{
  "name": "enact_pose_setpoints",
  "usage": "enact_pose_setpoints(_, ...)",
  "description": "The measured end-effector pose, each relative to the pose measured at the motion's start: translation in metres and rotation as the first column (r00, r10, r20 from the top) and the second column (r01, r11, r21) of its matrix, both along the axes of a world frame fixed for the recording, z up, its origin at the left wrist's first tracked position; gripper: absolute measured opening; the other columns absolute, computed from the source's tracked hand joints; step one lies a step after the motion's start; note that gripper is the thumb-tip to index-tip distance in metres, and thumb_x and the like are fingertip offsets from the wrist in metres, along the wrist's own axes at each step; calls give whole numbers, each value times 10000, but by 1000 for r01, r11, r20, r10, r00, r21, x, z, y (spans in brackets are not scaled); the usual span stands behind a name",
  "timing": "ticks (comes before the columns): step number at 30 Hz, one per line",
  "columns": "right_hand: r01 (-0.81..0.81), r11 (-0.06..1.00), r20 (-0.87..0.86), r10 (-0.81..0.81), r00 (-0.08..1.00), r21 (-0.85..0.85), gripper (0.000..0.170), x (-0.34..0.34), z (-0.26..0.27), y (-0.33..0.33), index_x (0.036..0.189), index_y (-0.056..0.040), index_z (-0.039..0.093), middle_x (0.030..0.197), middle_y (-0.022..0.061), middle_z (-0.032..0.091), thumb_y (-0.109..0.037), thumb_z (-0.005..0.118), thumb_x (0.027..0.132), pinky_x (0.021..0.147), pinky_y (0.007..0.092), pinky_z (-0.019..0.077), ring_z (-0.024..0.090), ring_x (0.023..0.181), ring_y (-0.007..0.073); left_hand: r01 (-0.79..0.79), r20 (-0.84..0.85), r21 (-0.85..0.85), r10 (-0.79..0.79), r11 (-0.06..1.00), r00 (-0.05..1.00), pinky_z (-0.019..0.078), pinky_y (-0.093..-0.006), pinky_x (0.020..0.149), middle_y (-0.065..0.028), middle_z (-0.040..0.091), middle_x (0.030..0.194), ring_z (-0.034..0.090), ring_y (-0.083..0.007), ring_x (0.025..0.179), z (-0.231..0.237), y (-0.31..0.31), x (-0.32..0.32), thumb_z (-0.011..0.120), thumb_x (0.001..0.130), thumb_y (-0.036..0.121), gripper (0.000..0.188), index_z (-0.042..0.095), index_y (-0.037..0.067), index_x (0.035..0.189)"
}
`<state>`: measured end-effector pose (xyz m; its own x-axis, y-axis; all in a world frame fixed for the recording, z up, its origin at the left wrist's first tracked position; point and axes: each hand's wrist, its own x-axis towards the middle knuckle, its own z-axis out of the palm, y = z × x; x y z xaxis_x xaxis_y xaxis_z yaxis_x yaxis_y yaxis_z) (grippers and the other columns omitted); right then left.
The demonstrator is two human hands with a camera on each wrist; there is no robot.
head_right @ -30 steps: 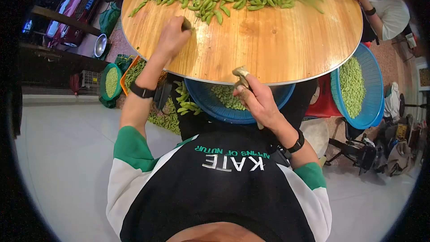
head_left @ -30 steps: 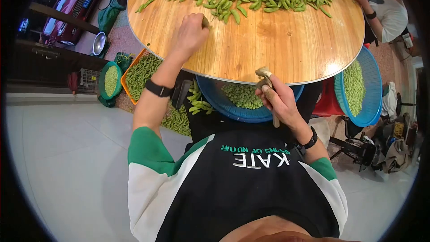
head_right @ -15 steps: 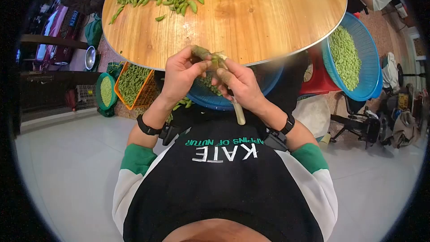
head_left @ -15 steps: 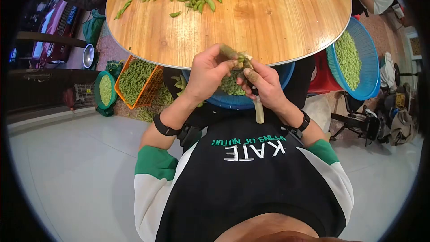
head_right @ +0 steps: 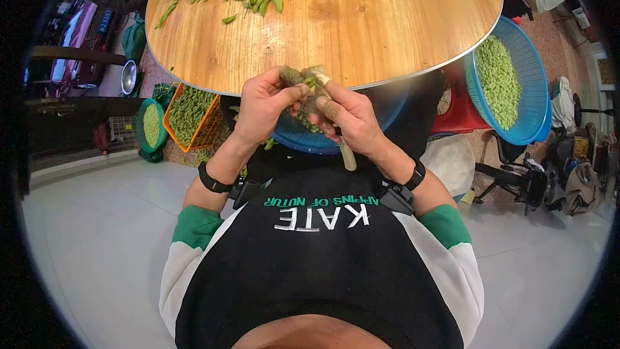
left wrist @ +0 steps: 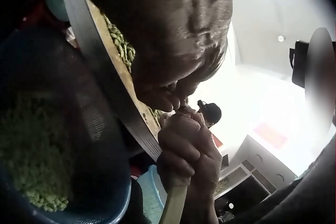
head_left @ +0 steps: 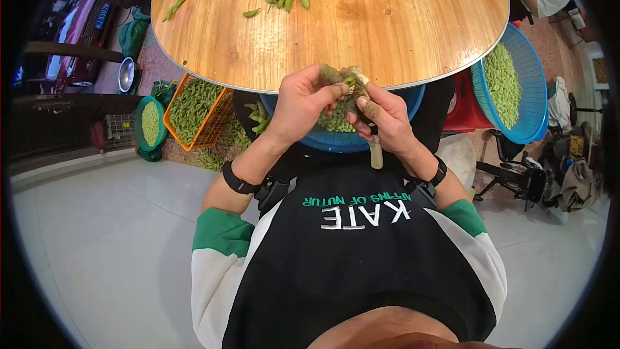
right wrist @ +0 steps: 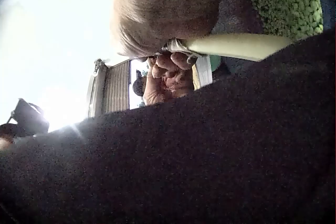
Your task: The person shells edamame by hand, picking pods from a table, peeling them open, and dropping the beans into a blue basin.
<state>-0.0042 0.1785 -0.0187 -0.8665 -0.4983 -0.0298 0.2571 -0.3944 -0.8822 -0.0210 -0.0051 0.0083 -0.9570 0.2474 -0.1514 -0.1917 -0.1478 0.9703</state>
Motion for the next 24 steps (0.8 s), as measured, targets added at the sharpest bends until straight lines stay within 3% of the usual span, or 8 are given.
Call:
enact_pose_setpoints(5,36,999,11,-36,999,3,398,-1,1,-1,1358,2,426,792,34,562,-112,449,978,436,168,337,399,516,43,-39,-40,97,43,994,998,433,-201,499,-28,613,755,540,-61,595,-8,2,3,603,884,19,37,596,-6,910)
enact_pose_setpoints(10,-27,999,45,29,999,-43,421,-4,1,7,1371,5,421,814,38,578,-60,459,957,449,167,338,403,520,39,66,281,486,-228,872,932,456,-217,478,-51,605,739,551,-90,555,-3,-7,-7,577,896,29,40,587,-9,905)
enact_pose_setpoints(12,89,974,-438,12,899,209,453,-4,-7,9,1379,7,416,839,53,599,-15,480,931,468,172,343,431,538,42,61,303,503,-243,862,921,455,-215,475,-51,600,732,550,-92,547,-2,-7,-6,574,897,30,42,584,-10,903)
enact_pose_setpoints(14,83,984,-316,-29,948,160,440,-1,-7,7,1363,-3,439,843,47,607,-23,499,928,482,175,355,454,570,44,58,333,520,-265,852,905,454,-213,471,-50,596,725,548,-94,538,-5,-4,-4,572,898,31,44,581,-12,901)
enact_pose_setpoints(18,132,988,-22,-131,991,76,358,1,2,0,1274,-21,524,846,27,616,-51,557,919,506,178,374,492,624,40,65,113,160,-84,985,990,443,-222,485,-42,612,740,553,-85,564,-8,5,-2,569,892,31,38,575,-6,899)
enact_pose_setpoints(21,219,963,-61,-212,975,154,306,-3,-13,-2,1180,-8,554,829,12,617,-62,617,885,513,204,396,503,616,59,22,-62,-131,-30,991,998,423,-210,507,-2,555,711,494,-40,587,-4,7,7,605,882,37,46,576,4,895)
enact_pose_setpoints(22,274,936,-253,-217,943,219,293,-3,-17,-2,1145,9,559,794,25,609,-46,629,867,518,216,411,521,605,78,17,-63,-134,-25,991,998,423,-210,507,-2,555,711,494,-40,587,0,0,10,605,882,37,46,576,4,895)
enact_pose_setpoints(24,335,905,-436,-198,878,264,279,-2,-16,2,1111,26,565,758,38,601,-30,640,848,523,228,426,540,594,98,-251,-489,-549,-63,798,870,455,-304,548,-116,594,708,575,-204,601,17,-24,15,595,842,51,64,570,-7,853)
